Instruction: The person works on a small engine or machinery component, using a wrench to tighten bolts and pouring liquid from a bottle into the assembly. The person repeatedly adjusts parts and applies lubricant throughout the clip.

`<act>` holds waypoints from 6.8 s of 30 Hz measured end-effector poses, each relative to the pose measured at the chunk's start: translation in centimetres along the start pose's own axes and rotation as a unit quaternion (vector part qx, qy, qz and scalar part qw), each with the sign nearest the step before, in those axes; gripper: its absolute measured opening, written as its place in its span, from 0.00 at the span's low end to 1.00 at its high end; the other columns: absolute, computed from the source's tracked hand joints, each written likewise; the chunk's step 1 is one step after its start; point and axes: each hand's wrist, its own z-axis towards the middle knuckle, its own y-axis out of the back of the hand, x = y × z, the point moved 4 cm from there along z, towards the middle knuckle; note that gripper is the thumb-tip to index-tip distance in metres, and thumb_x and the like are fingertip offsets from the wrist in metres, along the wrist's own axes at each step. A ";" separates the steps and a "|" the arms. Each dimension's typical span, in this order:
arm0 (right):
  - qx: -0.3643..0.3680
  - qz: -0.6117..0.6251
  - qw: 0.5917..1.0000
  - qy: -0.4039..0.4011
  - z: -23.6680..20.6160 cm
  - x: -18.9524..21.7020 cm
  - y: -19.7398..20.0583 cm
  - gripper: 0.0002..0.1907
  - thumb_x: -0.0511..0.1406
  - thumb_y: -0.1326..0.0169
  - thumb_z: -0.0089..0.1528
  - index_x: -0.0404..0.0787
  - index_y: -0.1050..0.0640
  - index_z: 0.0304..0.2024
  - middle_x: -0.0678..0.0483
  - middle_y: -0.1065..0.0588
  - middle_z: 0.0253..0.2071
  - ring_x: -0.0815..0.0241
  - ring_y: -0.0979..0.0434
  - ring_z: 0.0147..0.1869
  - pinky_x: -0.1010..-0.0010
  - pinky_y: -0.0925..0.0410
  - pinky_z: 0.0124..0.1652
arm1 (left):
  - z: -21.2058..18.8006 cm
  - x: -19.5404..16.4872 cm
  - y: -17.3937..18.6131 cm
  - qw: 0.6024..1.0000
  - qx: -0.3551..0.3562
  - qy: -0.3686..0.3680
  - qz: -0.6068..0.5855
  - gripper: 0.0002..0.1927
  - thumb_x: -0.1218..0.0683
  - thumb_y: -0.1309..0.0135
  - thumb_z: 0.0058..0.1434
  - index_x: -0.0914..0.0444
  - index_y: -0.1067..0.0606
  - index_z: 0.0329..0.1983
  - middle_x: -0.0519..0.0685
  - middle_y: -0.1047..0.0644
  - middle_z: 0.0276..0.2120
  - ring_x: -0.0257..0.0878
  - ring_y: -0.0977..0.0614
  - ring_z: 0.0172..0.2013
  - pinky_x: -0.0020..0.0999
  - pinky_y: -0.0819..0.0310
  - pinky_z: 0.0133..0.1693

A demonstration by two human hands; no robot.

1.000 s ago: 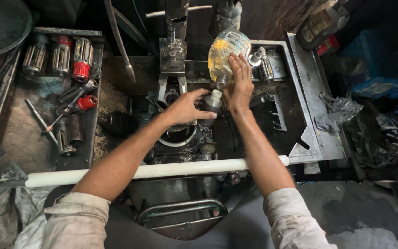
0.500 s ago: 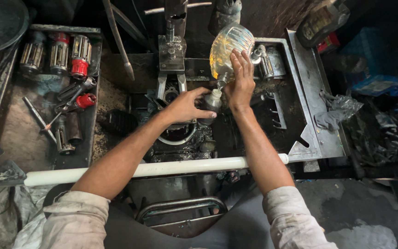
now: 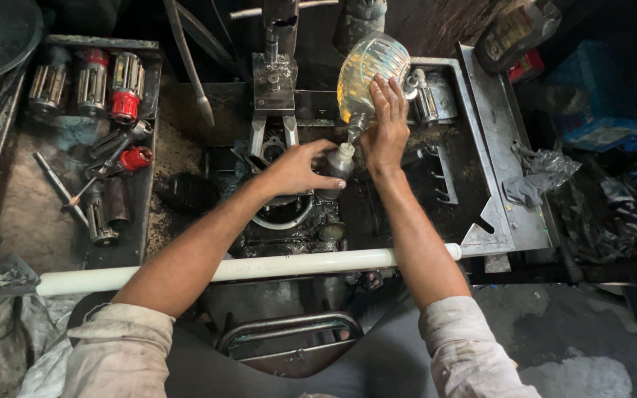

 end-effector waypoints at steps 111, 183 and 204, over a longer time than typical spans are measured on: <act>-0.022 -0.006 1.000 0.010 -1.2 -0.9 0.5 0.45 0.14 0.44 0.54 0.50 0.33 0.70 0.57 0.32 0.72 0.49 0.40 0.80 0.56 0.42 0.75 | -1.5 -0.4 -1.4 0.995 0.053 0.005 0.079 0.44 0.40 0.27 0.43 0.65 0.29 0.60 0.62 0.19 0.51 0.51 0.16 0.51 0.43 0.22 0.53; -0.038 0.035 0.999 0.005 -0.2 -0.3 1.1 0.42 0.26 0.31 0.54 0.46 0.33 0.68 0.53 0.31 0.69 0.48 0.36 0.76 0.56 0.37 0.70 | -1.1 -1.7 -0.6 0.996 -0.012 0.016 0.082 0.50 0.43 0.25 0.44 0.60 0.37 0.66 0.59 0.20 0.53 0.54 0.18 0.53 0.50 0.28 0.57; 0.324 -0.028 0.859 -0.395 -3.0 -5.0 -4.1 0.34 0.50 0.37 0.53 0.44 0.24 0.59 0.39 0.21 0.51 0.37 0.22 0.57 0.51 0.31 0.57 | -0.9 4.5 10.0 0.922 -0.309 0.034 0.233 0.40 0.44 0.24 0.48 0.58 0.34 0.57 0.58 0.17 0.44 0.58 0.15 0.43 0.50 0.21 0.45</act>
